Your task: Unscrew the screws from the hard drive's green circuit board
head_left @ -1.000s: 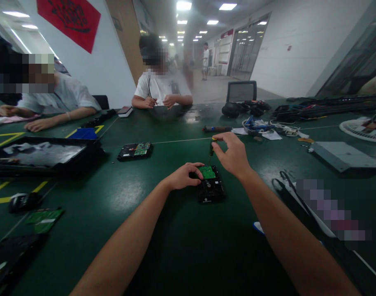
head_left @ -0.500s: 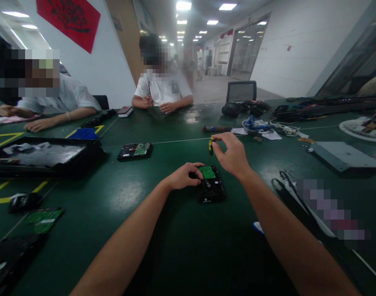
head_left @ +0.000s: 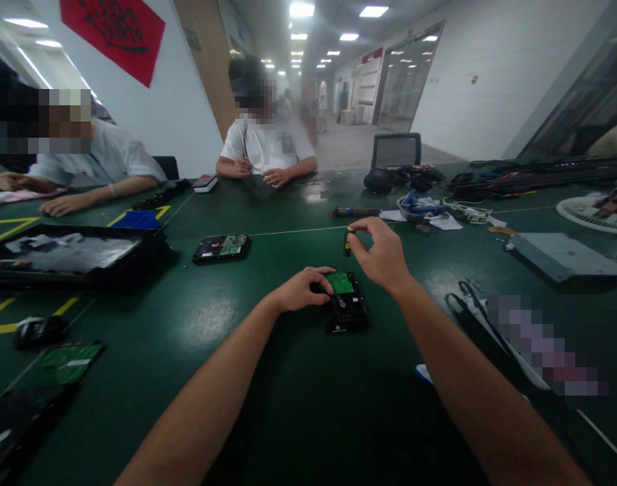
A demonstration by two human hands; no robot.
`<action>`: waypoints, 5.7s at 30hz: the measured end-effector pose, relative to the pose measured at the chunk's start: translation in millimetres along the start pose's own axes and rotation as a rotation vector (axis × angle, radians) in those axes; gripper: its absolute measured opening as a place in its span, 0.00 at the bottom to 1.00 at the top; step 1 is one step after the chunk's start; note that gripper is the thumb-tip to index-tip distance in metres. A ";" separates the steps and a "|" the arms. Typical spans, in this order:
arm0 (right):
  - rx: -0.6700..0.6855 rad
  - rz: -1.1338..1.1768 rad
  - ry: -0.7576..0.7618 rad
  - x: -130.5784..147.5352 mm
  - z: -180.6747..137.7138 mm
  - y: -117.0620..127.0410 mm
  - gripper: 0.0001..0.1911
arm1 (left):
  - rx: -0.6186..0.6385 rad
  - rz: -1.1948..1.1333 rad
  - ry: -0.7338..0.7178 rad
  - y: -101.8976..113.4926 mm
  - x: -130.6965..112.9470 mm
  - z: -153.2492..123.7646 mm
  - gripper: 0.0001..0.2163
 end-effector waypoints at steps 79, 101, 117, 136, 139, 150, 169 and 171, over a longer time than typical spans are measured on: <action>-0.014 0.010 -0.037 -4.9 -1.0 0.9 0.06 | 0.012 -0.001 0.001 -0.7 0.8 -0.3 0.09; -0.024 -0.005 0.016 0.8 0.0 1.9 0.06 | 0.008 -0.012 0.010 -0.8 1.5 0.3 0.10; -0.021 0.001 -0.011 -4.2 -0.7 0.7 0.06 | 0.011 -0.001 0.008 -0.7 1.8 0.0 0.09; 0.032 0.024 0.039 2.3 -0.3 -3.2 0.08 | -0.002 0.000 0.004 -1.2 1.8 0.0 0.09; 0.021 0.012 0.050 4.6 -0.1 -1.7 0.07 | 0.002 0.005 0.000 -1.8 1.6 -0.2 0.09; 0.025 0.017 0.057 5.1 -2.2 -3.6 0.08 | 0.006 0.007 0.015 -2.0 4.4 -0.5 0.10; 0.001 0.017 0.038 5.1 -1.4 -0.9 0.07 | 0.003 0.008 0.011 -2.4 5.7 0.7 0.10; -0.008 0.030 0.005 0.1 -1.5 -0.9 0.05 | 0.003 0.012 0.007 -1.9 4.0 0.4 0.10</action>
Point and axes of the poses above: each hand's wrist, its own z-axis towards the middle knuckle, its own y-axis out of the back of the hand, x = y × z, the point moved 10 cm from there along z, towards the middle knuckle
